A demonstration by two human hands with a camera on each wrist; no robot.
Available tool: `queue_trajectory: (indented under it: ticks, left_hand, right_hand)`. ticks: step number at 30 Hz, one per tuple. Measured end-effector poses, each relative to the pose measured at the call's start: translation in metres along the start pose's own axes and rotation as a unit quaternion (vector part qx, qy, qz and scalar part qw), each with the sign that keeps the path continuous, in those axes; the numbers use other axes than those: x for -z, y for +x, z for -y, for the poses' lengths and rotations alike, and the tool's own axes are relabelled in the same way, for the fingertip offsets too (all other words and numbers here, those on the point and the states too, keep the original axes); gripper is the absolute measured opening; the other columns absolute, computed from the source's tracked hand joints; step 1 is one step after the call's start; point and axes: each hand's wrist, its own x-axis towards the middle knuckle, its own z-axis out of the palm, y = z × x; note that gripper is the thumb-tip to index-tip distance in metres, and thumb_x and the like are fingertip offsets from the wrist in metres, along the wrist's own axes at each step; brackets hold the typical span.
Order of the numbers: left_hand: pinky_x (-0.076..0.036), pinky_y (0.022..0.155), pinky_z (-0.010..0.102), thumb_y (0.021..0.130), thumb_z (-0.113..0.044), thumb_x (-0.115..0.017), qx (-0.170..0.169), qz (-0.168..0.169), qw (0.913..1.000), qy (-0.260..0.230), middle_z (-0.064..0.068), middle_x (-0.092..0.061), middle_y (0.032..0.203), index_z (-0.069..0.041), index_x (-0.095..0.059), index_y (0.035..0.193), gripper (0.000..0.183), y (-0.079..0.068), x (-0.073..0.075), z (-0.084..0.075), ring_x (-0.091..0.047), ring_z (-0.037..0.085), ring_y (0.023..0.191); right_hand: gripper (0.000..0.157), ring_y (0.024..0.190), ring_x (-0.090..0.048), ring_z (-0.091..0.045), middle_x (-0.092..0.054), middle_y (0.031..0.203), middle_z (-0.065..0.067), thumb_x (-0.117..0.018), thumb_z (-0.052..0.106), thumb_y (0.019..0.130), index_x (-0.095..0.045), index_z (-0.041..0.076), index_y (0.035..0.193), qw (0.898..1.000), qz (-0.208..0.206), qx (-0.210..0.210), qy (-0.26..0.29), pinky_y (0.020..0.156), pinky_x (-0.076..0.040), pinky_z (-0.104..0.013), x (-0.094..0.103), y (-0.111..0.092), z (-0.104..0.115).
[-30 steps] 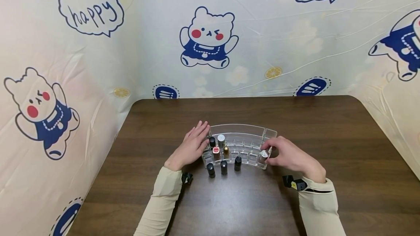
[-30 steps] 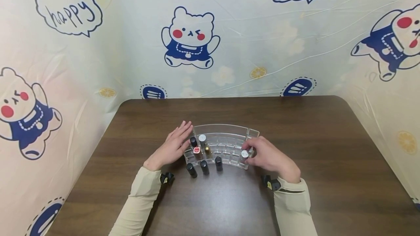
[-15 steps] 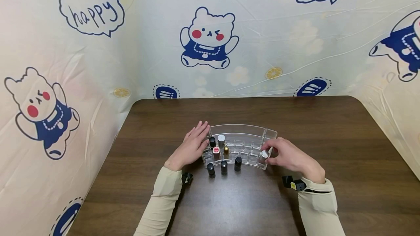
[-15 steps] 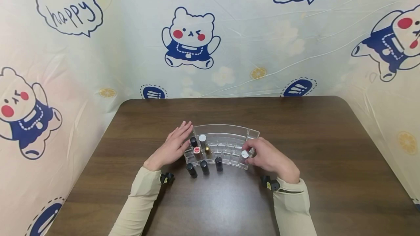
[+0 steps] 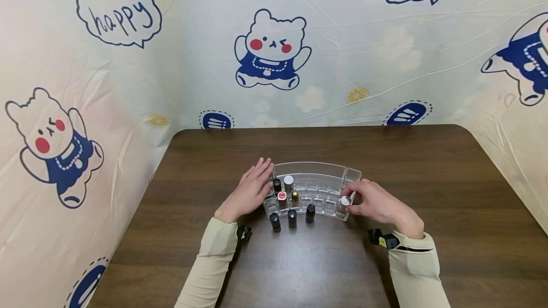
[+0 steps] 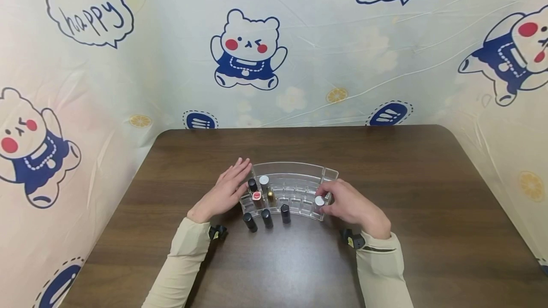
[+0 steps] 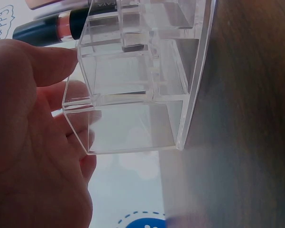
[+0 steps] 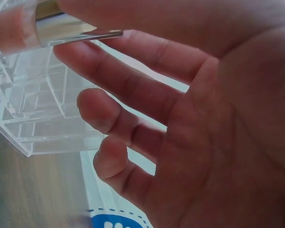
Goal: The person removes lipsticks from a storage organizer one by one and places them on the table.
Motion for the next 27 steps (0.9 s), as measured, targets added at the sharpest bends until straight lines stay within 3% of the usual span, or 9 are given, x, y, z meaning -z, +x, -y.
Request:
queue_trajectory:
  ticks: [9,18,27]
  left_hand:
    - [-0.017,0.12,0.051,0.103,-0.027,-0.044,0.004,0.0,1.0,0.0,0.009,-0.022,0.161,-0.004,-0.032,0.15,0.054,0.001,0.0004,-0.0008,-0.014,0.029,0.151]
    - [-0.018,0.12,0.052,0.103,-0.027,-0.044,0.004,0.002,1.0,-0.001,0.009,-0.021,0.161,-0.003,-0.032,0.15,0.055,0.0023,0.0009,-0.0016,-0.012,0.027,0.151]
    - [-0.017,0.12,0.051,0.103,-0.028,-0.043,0.007,0.004,1.0,-0.002,0.008,-0.021,0.161,-0.003,-0.032,0.15,0.055,0.0009,0.0001,-0.001,-0.013,0.027,0.151]
  right_hand:
    - [0.02,0.074,-0.057,-0.021,-0.064,0.084,0.002,-0.076,0.008,0.078,-0.069,0.009,0.097,1.0,0.006,0.007,0.007,0.062,-0.044,-0.022,0.0015,0.0026,-0.0003]
    - [0.018,0.069,-0.053,-0.01,-0.061,0.079,0.004,-0.075,0.009,0.08,-0.069,0.01,0.096,1.0,0.0,0.014,0.001,0.061,-0.043,-0.021,0.0037,0.0015,0.0019]
    - [0.017,0.077,-0.058,-0.019,-0.062,0.083,0.005,-0.073,0.008,0.082,-0.068,0.01,0.098,1.0,0.003,0.006,0.0,0.065,-0.045,-0.022,0.0055,-0.0003,0.0046]
